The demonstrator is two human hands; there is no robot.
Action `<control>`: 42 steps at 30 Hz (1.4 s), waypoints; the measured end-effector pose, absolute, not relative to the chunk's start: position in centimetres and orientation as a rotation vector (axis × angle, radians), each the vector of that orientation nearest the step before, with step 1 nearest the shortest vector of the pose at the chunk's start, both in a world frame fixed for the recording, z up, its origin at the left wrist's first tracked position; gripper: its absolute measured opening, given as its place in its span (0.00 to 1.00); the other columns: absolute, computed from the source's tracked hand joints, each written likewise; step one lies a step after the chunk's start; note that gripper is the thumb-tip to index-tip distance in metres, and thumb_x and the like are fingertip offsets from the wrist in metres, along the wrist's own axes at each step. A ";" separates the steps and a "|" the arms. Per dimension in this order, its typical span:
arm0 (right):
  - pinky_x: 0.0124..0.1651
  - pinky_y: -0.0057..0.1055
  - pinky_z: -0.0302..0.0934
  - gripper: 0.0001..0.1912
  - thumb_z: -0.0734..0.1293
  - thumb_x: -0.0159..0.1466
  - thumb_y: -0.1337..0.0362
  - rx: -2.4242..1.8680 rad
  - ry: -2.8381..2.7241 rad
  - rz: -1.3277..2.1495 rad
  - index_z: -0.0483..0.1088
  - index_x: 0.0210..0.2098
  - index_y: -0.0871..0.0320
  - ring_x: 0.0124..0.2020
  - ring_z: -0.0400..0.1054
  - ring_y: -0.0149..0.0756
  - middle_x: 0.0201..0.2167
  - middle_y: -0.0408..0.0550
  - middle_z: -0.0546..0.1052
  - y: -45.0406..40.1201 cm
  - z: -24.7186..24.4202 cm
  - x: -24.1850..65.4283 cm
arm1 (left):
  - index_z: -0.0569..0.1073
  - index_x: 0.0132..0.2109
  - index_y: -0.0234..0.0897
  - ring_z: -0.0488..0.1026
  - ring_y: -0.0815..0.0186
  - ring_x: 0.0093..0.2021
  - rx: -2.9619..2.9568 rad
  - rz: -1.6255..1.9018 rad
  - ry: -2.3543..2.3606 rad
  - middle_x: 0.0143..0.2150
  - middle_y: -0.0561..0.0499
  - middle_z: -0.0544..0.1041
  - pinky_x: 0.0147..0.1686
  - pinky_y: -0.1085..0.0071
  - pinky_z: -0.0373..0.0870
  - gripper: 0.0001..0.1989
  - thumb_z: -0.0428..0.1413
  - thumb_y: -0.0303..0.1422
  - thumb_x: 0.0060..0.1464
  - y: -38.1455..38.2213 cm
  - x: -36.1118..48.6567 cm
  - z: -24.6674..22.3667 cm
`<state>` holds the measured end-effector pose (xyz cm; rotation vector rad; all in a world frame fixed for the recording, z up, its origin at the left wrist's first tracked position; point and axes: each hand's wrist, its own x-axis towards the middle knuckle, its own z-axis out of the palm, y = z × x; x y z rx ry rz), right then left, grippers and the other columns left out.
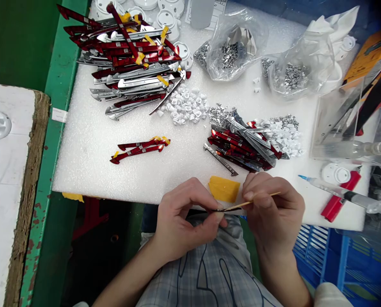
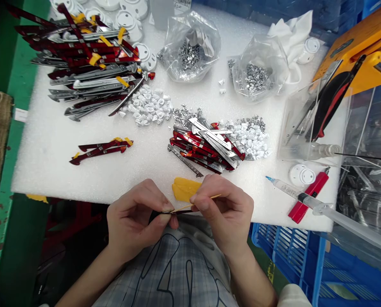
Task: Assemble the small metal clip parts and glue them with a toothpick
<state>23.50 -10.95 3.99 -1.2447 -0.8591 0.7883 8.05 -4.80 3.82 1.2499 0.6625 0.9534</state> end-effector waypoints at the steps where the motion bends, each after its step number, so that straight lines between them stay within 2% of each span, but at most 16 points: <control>1: 0.27 0.34 0.62 0.09 0.74 0.72 0.58 -1.241 -0.859 0.787 0.79 0.35 0.51 0.24 0.67 0.33 0.22 0.39 0.76 -10.9 4.0 23.5 | 0.78 0.37 0.41 0.76 0.70 0.26 1.251 0.957 0.661 0.28 0.55 0.80 0.27 0.75 0.73 0.12 0.64 0.18 0.55 -4.8 8.0 3.8; 14: 0.29 0.33 0.64 0.06 0.74 0.72 0.62 -1.194 -0.869 0.804 0.80 0.37 0.54 0.26 0.69 0.32 0.24 0.40 0.78 -10.9 4.0 23.4 | 0.78 0.37 0.40 0.77 0.69 0.26 1.264 0.964 0.657 0.29 0.54 0.81 0.27 0.74 0.74 0.11 0.65 0.18 0.55 -4.8 7.9 3.8; 22: 0.27 0.33 0.63 0.08 0.74 0.72 0.61 -1.206 -0.844 0.799 0.80 0.35 0.53 0.25 0.68 0.32 0.24 0.39 0.77 -10.9 3.9 23.5 | 0.78 0.36 0.39 0.77 0.71 0.25 1.242 0.973 0.636 0.29 0.55 0.80 0.27 0.76 0.74 0.12 0.64 0.16 0.55 -4.7 8.1 3.8; 42: 0.30 0.30 0.65 0.06 0.74 0.72 0.63 -1.188 -0.852 0.827 0.80 0.37 0.53 0.26 0.70 0.30 0.25 0.38 0.78 -10.9 3.9 23.5 | 0.78 0.36 0.39 0.76 0.70 0.24 1.260 0.958 0.672 0.28 0.54 0.81 0.27 0.74 0.75 0.10 0.65 0.19 0.57 -4.8 8.0 3.9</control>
